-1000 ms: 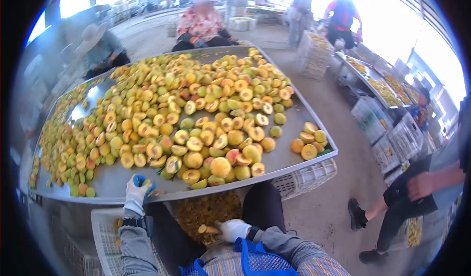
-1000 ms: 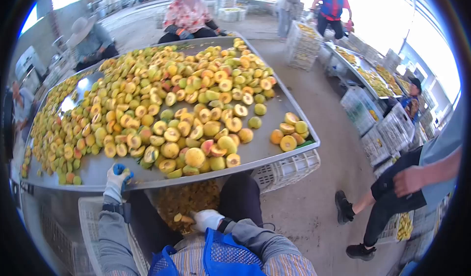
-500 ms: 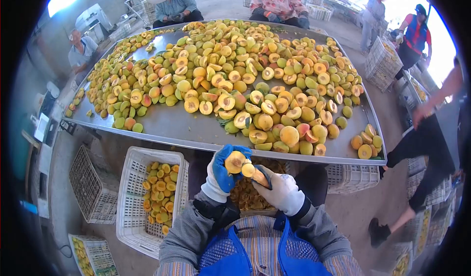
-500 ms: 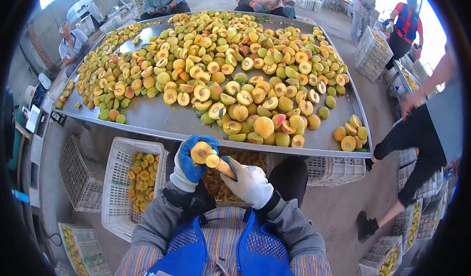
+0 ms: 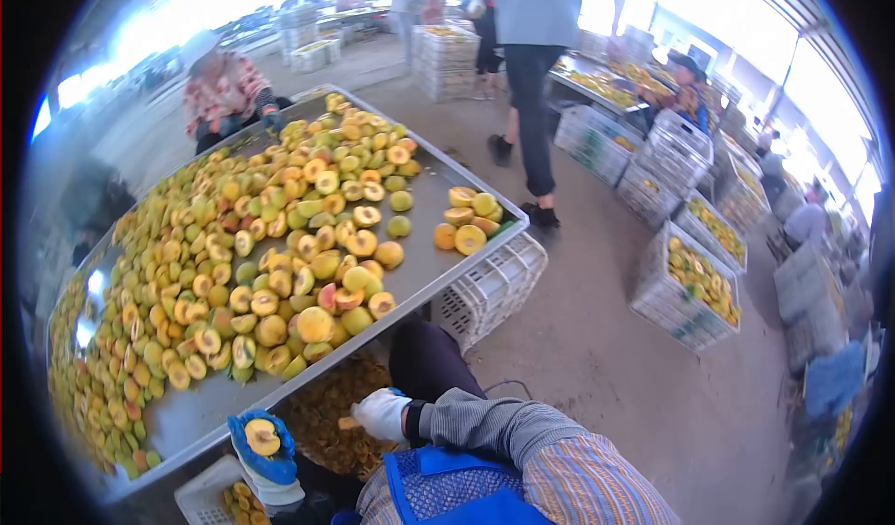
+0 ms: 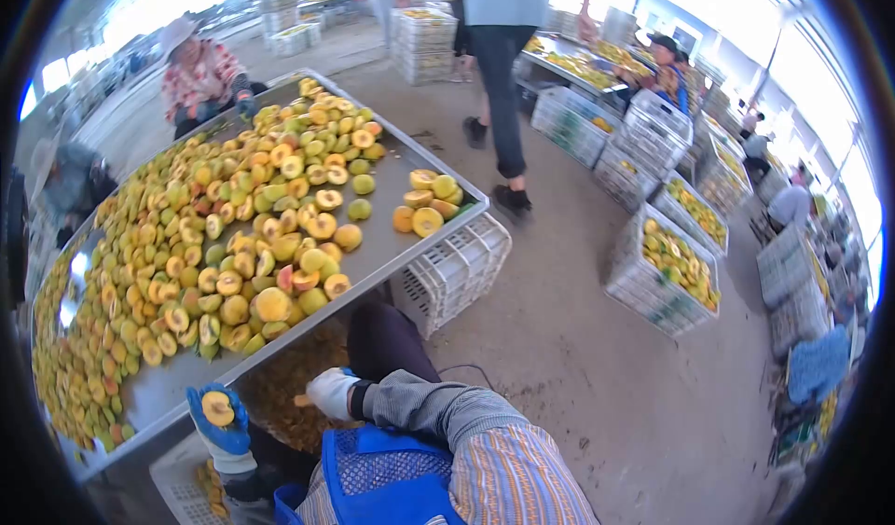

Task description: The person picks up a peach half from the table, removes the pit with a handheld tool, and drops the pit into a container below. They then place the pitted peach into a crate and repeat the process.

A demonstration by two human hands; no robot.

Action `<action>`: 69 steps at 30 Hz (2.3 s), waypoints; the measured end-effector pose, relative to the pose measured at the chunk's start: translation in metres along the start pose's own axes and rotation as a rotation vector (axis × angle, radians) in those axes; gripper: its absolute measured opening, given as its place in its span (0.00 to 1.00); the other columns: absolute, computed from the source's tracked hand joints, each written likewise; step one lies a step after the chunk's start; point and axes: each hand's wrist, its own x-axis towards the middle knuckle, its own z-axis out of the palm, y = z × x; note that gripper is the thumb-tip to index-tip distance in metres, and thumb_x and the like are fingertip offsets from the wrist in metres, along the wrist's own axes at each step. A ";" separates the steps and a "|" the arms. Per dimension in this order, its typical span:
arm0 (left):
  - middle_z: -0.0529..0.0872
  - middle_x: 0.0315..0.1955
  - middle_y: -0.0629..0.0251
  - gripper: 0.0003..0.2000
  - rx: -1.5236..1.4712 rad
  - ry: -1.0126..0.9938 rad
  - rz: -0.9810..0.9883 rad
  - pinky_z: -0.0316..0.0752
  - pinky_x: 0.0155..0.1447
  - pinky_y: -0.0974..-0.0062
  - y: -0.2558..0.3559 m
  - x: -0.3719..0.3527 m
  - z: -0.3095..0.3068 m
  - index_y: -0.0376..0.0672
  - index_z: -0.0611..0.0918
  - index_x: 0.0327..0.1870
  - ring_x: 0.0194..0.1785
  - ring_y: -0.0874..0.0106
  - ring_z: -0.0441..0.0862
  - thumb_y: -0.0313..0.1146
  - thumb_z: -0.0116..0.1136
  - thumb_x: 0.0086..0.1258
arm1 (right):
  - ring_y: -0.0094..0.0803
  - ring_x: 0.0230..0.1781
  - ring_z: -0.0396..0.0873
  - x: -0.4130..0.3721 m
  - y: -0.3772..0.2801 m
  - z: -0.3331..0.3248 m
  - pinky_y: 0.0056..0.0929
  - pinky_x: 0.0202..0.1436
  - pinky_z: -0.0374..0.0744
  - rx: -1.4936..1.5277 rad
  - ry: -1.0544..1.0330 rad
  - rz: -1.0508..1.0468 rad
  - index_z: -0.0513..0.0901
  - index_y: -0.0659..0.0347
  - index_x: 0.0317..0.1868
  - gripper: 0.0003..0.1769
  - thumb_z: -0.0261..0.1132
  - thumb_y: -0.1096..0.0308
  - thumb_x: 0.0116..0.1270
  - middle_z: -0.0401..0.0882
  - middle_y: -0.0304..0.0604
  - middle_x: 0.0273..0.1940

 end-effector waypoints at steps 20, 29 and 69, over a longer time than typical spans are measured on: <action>0.85 0.44 0.60 0.17 0.116 -0.303 -0.208 0.83 0.43 0.72 -0.022 -0.008 0.030 0.34 0.81 0.52 0.43 0.70 0.84 0.40 0.50 0.76 | 0.47 0.32 0.85 -0.029 -0.024 -0.048 0.42 0.37 0.81 0.347 0.394 0.122 0.73 0.60 0.64 0.30 0.64 0.55 0.64 0.84 0.54 0.30; 0.85 0.45 0.59 0.21 0.391 -0.229 0.010 0.81 0.37 0.77 -0.026 -0.015 0.021 0.37 0.76 0.54 0.42 0.69 0.85 0.47 0.40 0.80 | 0.50 0.35 0.84 -0.029 -0.029 -0.055 0.42 0.40 0.81 0.464 0.392 0.125 0.73 0.63 0.63 0.30 0.64 0.56 0.65 0.84 0.56 0.33; 0.86 0.37 0.60 0.21 0.309 0.048 0.141 0.82 0.40 0.75 -0.037 -0.023 0.038 0.38 0.78 0.44 0.40 0.70 0.85 0.51 0.44 0.78 | 0.46 0.36 0.84 -0.018 -0.042 -0.055 0.44 0.41 0.81 0.310 0.197 0.057 0.80 0.58 0.53 0.19 0.63 0.60 0.63 0.84 0.51 0.32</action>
